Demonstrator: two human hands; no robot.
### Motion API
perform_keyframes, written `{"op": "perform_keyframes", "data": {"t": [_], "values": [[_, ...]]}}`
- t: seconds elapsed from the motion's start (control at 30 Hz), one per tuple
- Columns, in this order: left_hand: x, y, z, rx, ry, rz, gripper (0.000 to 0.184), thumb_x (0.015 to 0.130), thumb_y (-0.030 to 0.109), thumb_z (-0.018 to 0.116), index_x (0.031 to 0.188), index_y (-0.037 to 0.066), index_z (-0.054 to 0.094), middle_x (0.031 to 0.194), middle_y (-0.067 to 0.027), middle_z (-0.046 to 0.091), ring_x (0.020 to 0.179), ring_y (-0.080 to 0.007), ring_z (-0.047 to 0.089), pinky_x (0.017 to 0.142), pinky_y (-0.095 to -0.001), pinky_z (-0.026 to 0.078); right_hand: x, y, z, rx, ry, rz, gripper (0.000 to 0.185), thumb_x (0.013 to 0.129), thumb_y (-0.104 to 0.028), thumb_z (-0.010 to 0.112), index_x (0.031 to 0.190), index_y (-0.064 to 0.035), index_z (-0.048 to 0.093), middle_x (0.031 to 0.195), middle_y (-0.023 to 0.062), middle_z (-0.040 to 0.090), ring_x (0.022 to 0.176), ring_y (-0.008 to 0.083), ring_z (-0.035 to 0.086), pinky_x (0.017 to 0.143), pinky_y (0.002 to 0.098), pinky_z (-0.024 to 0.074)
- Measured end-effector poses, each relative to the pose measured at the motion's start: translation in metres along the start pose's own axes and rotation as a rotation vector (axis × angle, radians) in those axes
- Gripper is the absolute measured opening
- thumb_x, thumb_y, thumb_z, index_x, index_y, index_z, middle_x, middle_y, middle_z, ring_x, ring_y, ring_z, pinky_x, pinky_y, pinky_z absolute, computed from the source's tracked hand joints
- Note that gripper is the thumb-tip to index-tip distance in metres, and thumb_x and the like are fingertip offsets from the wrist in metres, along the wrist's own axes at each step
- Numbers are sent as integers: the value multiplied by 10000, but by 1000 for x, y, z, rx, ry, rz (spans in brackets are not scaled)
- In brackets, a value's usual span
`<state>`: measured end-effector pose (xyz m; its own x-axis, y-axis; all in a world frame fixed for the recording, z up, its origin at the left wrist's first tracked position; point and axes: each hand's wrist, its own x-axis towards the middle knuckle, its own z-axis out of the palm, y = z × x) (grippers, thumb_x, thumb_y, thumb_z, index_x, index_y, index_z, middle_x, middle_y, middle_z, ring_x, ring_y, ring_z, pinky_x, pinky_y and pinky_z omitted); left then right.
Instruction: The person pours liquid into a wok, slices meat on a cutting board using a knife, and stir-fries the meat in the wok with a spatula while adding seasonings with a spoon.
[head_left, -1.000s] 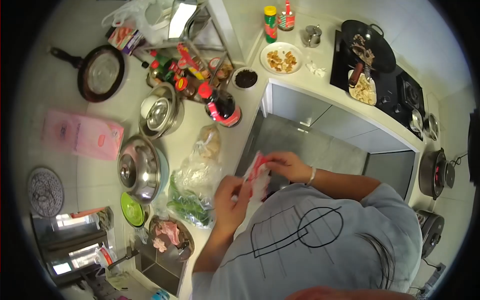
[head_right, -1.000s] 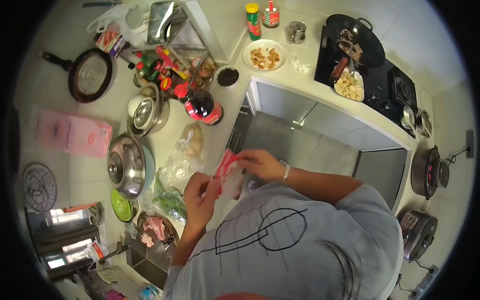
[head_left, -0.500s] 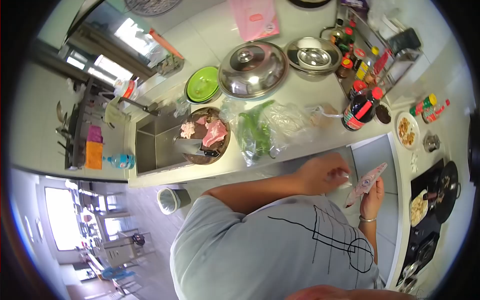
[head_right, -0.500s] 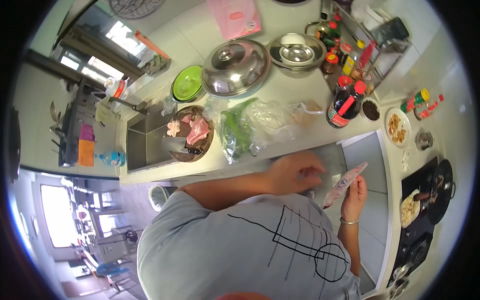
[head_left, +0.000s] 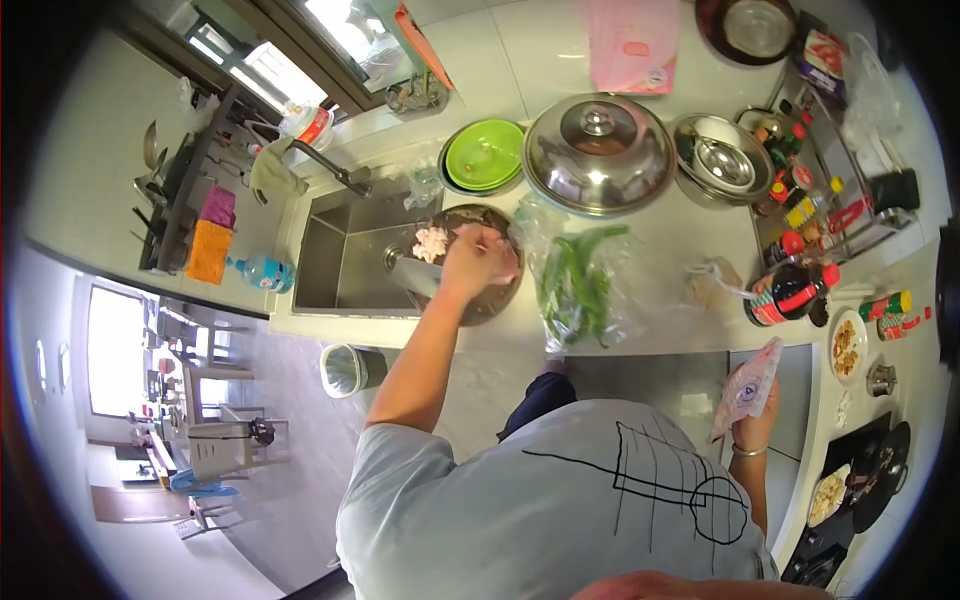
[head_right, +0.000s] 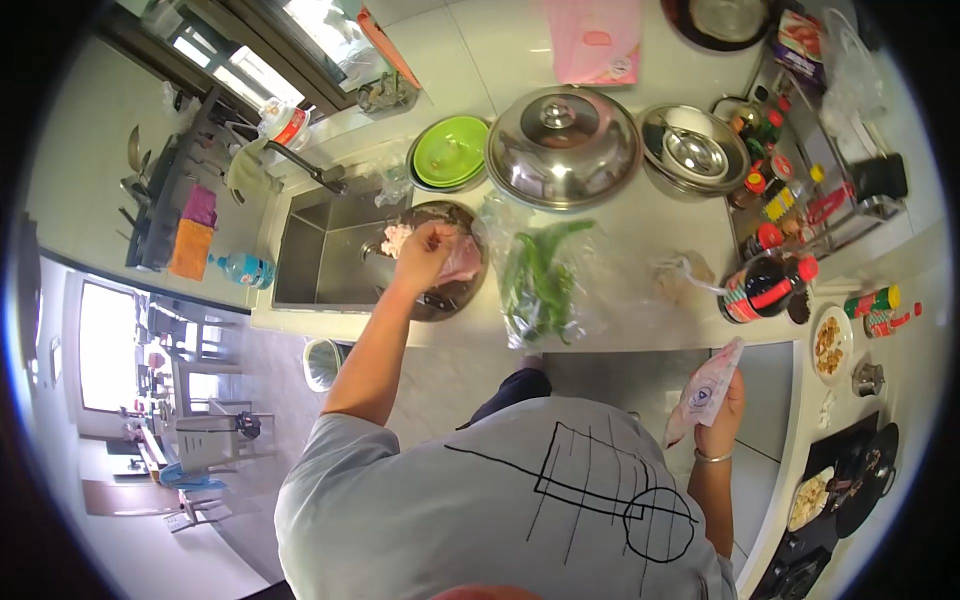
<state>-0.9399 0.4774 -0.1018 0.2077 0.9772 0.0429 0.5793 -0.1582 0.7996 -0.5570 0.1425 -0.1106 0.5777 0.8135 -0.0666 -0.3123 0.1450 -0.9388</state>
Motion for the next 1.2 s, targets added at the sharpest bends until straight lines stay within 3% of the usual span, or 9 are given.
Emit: {"op": "perform_keyframes", "data": {"t": [0.2,0.4,0.57,0.67,0.77,0.8,0.83,0.97,1.2], "values": [[133,-99,-56,259,73,81,289,846,263,683,1023,36,682,897,-174,699,837,-329,680,761,-401,521,13,26,103,-45,158,17,248,978,-165,536,1186,-38,579,968,26,636,826,95,597,719,242,497],[198,-89,-36,165,-37,191,185,849,138,678,979,9,655,843,-130,664,734,-281,637,710,-378,508,6,24,159,83,151,17,192,974,-151,535,1109,-32,601,930,41,642,769,99,596,660,238,490],[179,-16,30,-107,-39,385,188,884,106,643,1045,10,638,889,-78,632,751,-206,608,715,-332,500,-12,23,163,137,212,-39,178,977,-153,535,1092,-38,607,930,45,641,763,103,593,675,243,491],[178,10,67,-116,-169,631,265,851,75,681,1100,26,603,983,-104,593,854,-217,578,763,-356,487,-25,24,162,164,293,38,211,980,-175,548,1135,-45,608,967,35,641,834,118,609,751,270,512],[161,47,92,-284,-531,559,255,909,123,657,1144,42,598,1043,-86,613,987,-195,584,861,-329,494,-47,24,177,93,395,45,244,980,-178,579,1196,-68,609,1033,24,640,972,118,595,874,303,501],[157,46,108,-209,-486,633,229,924,112,635,1135,34,597,1049,-88,615,978,-192,586,846,-321,499,-51,25,173,-139,381,-1,223,989,-172,574,1174,-53,610,1023,6,641,961,93,581,872,276,485],[159,47,128,-207,-463,781,204,938,107,616,1124,26,596,1051,-80,604,970,-191,580,854,-322,489,-57,32,172,25,368,-37,204,999,-179,561,1142,-43,614,1009,-17,633,956,63,559,864,252,470],[108,80,151,-205,-753,662,205,920,68,604,1117,14,594,1029,-56,583,890,-155,545,802,-299,461,-89,24,163,102,419,-111,174,1015,-212,536,1052,-57,605,937,-52,619,845,14,547,748,216,471],[57,93,166,-228,-930,678,212,894,34,601,1105,20,609,1011,-39,564,791,-121,495,723,-276,430,-130,22,146,202,512,-111,184,1031,-237,509,1015,-78,600,912,-49,621,798,8,549,697,211,473]]}}
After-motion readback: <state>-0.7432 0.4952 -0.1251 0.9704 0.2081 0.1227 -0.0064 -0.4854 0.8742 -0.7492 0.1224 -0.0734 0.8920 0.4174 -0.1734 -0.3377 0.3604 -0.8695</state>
